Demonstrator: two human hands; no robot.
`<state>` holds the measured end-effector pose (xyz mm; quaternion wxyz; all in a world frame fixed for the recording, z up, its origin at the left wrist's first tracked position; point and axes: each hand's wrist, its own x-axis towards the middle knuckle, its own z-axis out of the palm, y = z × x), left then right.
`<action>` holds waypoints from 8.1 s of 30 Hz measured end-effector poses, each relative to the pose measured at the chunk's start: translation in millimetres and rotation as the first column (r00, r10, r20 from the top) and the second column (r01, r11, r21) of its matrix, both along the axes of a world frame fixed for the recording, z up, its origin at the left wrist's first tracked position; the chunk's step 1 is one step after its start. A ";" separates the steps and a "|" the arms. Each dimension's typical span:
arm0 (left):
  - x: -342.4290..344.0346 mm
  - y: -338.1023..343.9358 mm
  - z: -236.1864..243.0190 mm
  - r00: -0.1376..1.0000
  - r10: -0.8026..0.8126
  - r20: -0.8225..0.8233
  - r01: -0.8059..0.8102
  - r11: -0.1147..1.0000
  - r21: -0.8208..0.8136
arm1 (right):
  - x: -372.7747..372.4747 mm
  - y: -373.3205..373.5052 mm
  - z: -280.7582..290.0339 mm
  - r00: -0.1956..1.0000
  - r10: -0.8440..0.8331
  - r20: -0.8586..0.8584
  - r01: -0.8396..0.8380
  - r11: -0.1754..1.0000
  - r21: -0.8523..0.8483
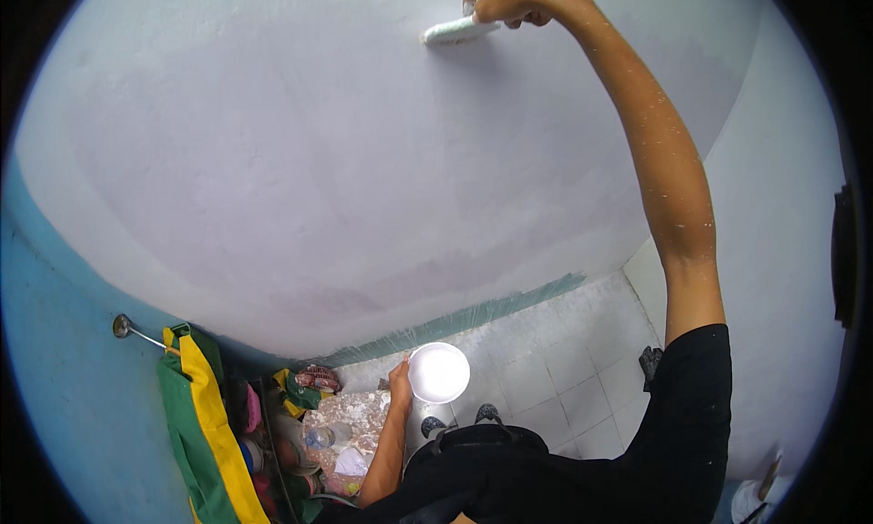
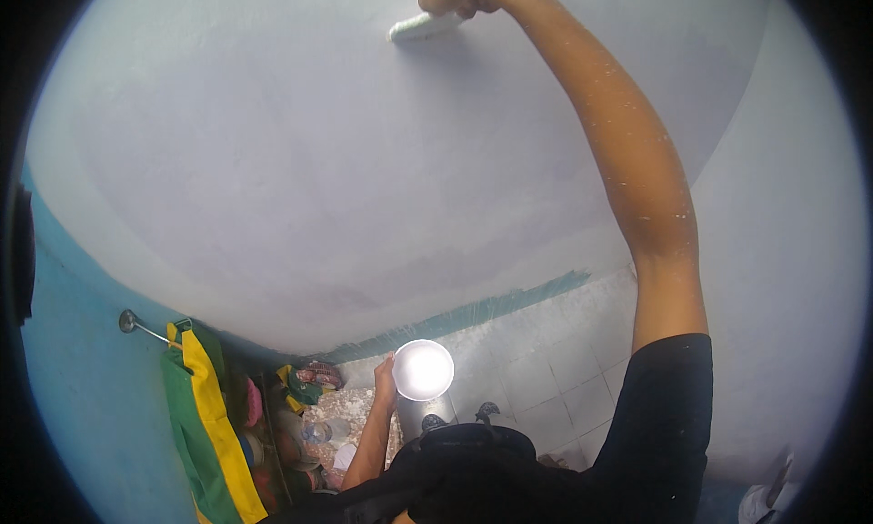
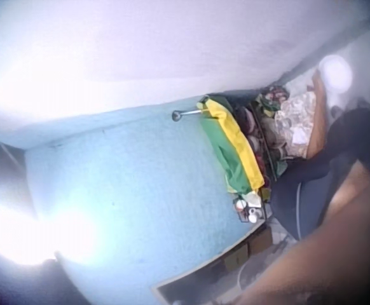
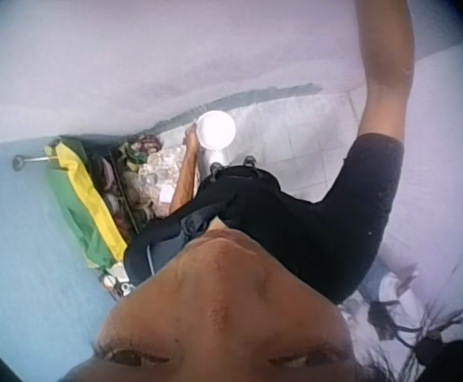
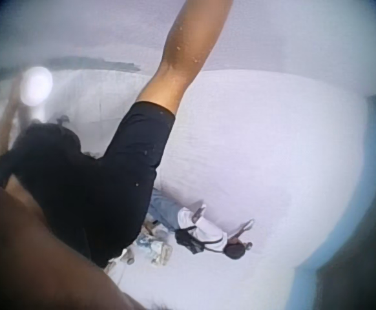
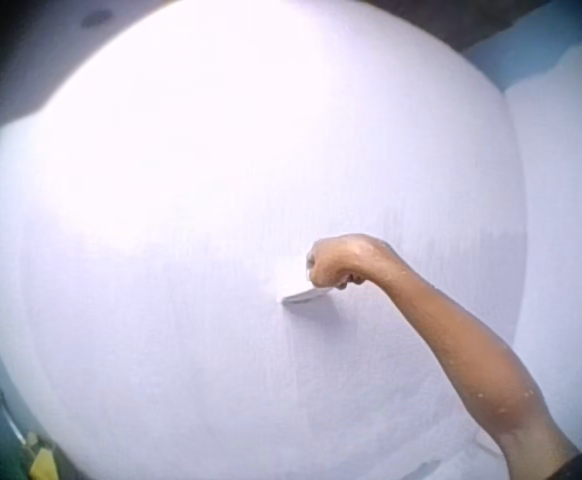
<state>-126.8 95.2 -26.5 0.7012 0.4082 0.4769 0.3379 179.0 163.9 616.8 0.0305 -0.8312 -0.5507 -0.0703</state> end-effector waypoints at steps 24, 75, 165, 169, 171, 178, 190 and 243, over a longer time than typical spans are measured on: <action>-13.3 10.0 2.3 0.997 0.062 -0.050 -0.062 0.998 0.000 | -6.9 25.9 -431.0 0.979 0.051 -0.195 0.067 0.830 0.554; -52.3 -3.5 -6.0 0.998 -0.056 -0.025 0.054 0.997 -0.056 | 1.0 -6.3 -388.3 0.925 0.093 -0.370 0.008 0.965 0.262; -38.5 0.9 -7.4 0.998 -0.049 0.046 0.051 0.998 -0.044 | -51.5 14.5 -19.9 0.997 0.047 -0.057 -0.034 0.974 0.223; -45.7 -4.0 -14.6 0.999 -0.032 -0.009 0.031 0.995 -0.093 | -47.2 19.7 -87.1 0.950 0.223 0.218 -0.312 0.671 0.673; -48.8 -8.5 -16.1 1.000 -0.026 -0.009 0.024 0.993 -0.118 | -42.5 32.3 -143.4 0.969 0.201 0.142 -0.238 0.622 0.746; -47.3 -7.7 -15.5 0.997 -0.078 -0.006 0.077 0.990 -0.120 | -63.9 51.3 -342.8 0.958 0.170 -0.231 -0.006 0.816 0.578; -46.7 -1.0 -29.2 0.996 -0.092 -0.010 0.091 0.992 -0.092 | -29.0 23.8 -363.1 0.872 0.296 -0.390 -0.132 0.909 0.396; -100.2 -4.3 -41.9 0.994 0.109 -0.033 -0.111 0.990 -0.087 | -57.0 32.0 -164.2 0.960 0.276 -0.046 -0.150 0.645 0.749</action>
